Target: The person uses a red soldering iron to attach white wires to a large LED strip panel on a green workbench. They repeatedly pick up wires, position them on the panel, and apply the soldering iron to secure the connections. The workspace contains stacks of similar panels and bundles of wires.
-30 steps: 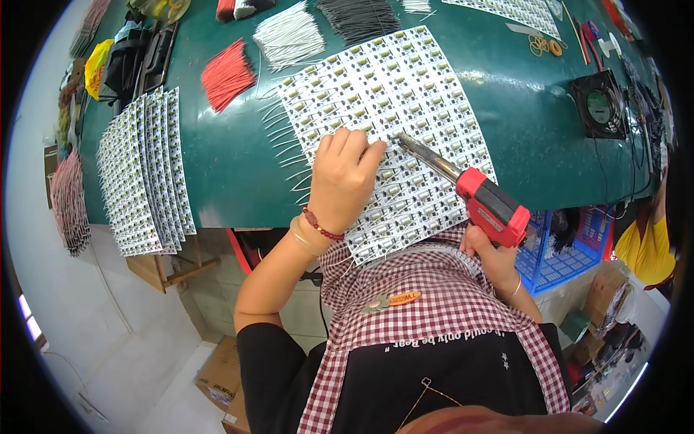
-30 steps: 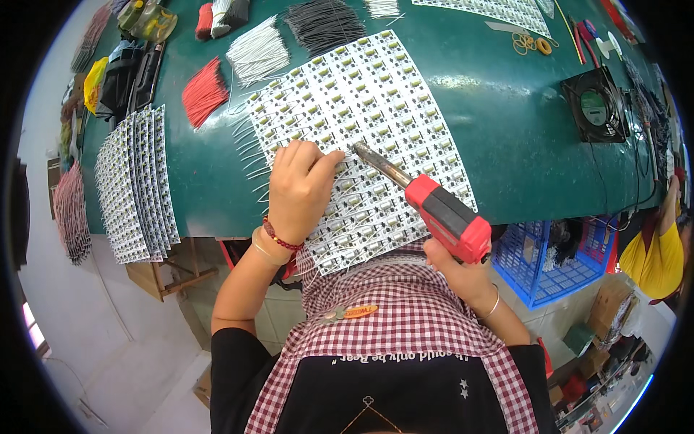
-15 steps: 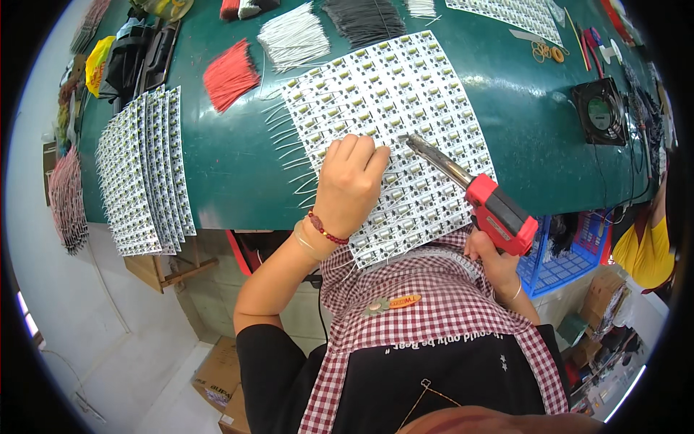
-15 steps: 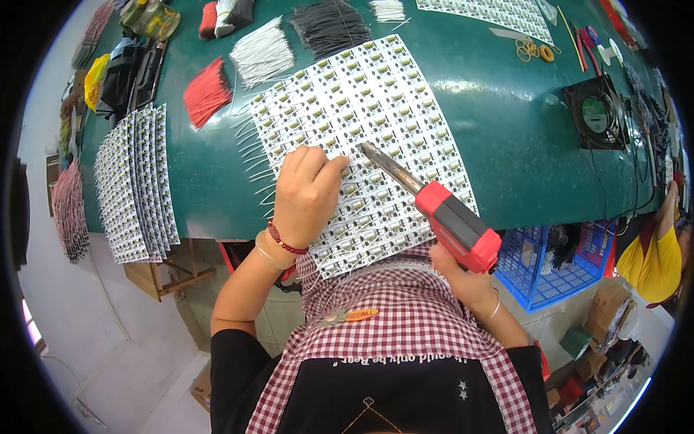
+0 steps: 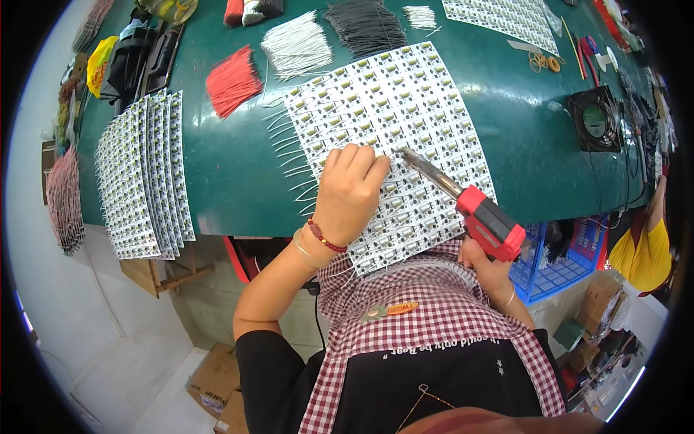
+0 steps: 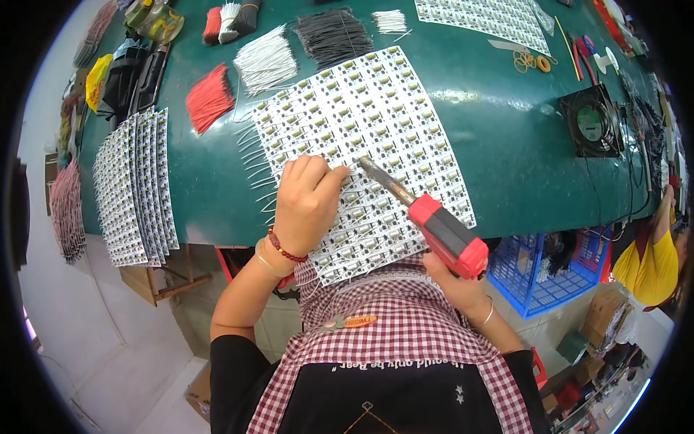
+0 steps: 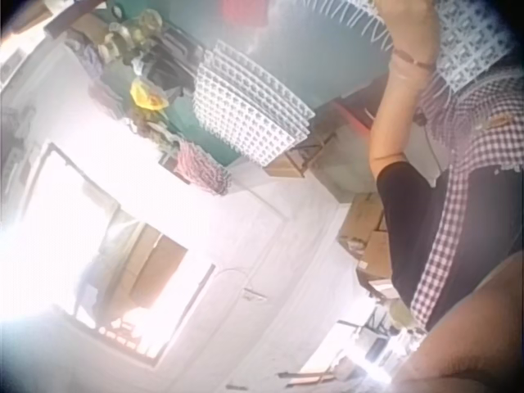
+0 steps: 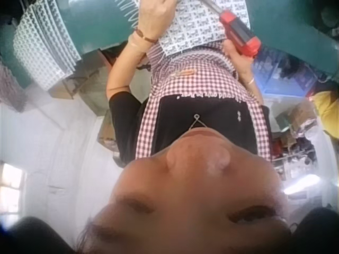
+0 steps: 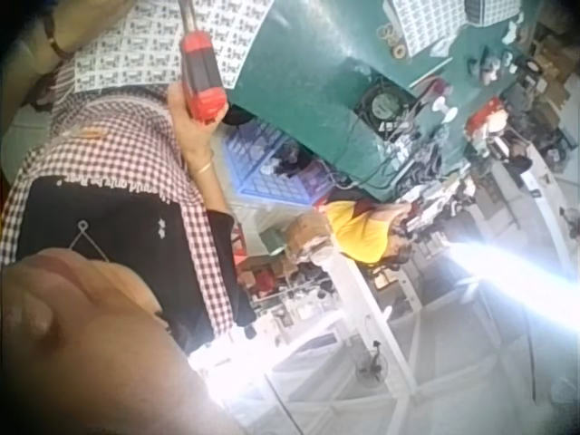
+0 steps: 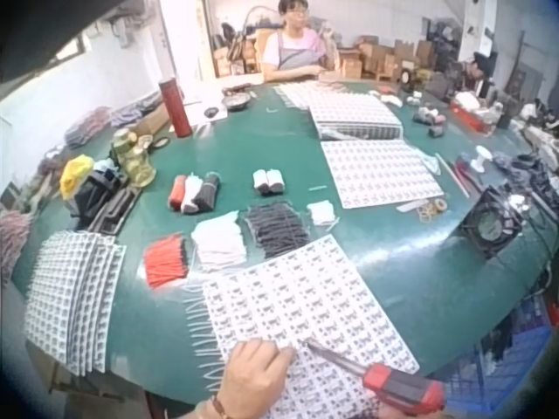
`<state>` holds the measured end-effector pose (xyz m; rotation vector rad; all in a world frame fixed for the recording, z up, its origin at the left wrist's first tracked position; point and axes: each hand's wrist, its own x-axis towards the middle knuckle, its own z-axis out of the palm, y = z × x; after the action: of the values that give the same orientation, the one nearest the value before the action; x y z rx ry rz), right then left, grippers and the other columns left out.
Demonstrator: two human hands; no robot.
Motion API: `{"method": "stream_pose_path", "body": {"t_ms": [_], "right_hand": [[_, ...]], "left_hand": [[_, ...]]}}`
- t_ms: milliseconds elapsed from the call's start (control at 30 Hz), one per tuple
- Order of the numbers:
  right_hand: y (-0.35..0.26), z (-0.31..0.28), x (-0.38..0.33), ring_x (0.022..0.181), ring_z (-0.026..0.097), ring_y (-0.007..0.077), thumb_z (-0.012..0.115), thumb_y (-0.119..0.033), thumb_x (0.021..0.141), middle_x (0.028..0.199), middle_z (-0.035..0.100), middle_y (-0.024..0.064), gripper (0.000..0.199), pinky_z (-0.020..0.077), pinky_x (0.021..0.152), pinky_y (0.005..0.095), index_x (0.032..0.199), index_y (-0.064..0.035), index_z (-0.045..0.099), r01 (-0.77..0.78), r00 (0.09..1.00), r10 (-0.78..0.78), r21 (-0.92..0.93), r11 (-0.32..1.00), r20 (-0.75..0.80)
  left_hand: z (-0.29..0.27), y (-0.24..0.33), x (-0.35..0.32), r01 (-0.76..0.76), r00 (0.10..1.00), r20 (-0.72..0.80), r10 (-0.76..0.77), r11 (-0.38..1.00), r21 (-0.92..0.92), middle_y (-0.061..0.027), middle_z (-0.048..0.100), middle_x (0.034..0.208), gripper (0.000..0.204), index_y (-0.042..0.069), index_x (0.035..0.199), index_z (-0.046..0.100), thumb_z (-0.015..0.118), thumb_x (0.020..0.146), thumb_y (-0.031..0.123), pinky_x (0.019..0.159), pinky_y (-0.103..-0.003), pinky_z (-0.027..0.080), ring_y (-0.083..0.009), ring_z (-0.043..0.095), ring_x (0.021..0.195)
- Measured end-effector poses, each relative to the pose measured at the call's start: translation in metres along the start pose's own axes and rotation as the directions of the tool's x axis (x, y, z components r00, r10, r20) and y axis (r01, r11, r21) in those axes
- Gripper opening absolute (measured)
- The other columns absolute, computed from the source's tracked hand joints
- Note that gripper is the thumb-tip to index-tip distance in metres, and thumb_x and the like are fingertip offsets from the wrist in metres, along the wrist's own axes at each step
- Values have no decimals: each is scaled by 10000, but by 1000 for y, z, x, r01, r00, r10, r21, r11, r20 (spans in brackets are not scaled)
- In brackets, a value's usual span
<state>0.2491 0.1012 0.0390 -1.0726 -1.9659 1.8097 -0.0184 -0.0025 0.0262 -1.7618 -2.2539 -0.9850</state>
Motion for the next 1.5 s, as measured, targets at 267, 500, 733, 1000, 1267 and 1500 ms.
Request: {"method": "stream_pose_path", "body": {"t_ms": [267,500,733,1000,1267,1500], "right_hand": [[-13,4,7,469,464,132,577,-151,935,599,498,56,398,449,512,303,1234,77,447,36,999,-33,225,974,-19],[-20,-4,16,489,493,154,561,-179,950,611,505,75,384,482,522,333,1234,49,439,63,996,-11,636,769,-86],[-16,-30,51,1001,608,298,599,-315,930,980,622,171,360,413,1027,537,1139,-32,523,132,991,-77,856,499,-108],[-2,-35,48,1333,388,414,602,-343,928,1338,471,283,351,334,1065,636,1127,-62,535,-62,989,-109,948,311,101],[1,-40,48,1370,339,414,594,-338,934,1396,404,324,355,315,1065,657,1141,-62,510,-75,974,-183,957,281,131],[3,-37,46,1380,327,411,589,-328,938,1408,400,314,345,298,1087,629,1148,-66,508,-83,970,-202,965,248,136]], "left_hand": [[0,0,-1,-4,1000,-4,4,1000,29,-44,448,727,166,74,860,649,647,715,-7,662,-354,369,-224,490,719],[-4,5,-3,-10,999,37,8,997,71,-48,440,716,148,89,849,652,628,719,23,654,-359,362,-228,498,716],[-5,4,2,-34,999,28,33,998,47,-51,443,713,163,104,843,669,624,719,9,662,-366,375,-236,497,724],[-35,5,-15,55,997,50,-59,995,77,-61,492,747,240,76,942,685,614,727,-2,671,-357,416,-241,518,749],[-36,50,-26,239,970,8,-242,952,-190,-84,535,741,117,68,879,687,666,779,10,653,-368,431,-271,536,745],[-6,88,-41,127,982,163,-95,973,-194,-70,602,918,69,89,854,666,679,788,74,817,-403,406,-283,559,915]]}}
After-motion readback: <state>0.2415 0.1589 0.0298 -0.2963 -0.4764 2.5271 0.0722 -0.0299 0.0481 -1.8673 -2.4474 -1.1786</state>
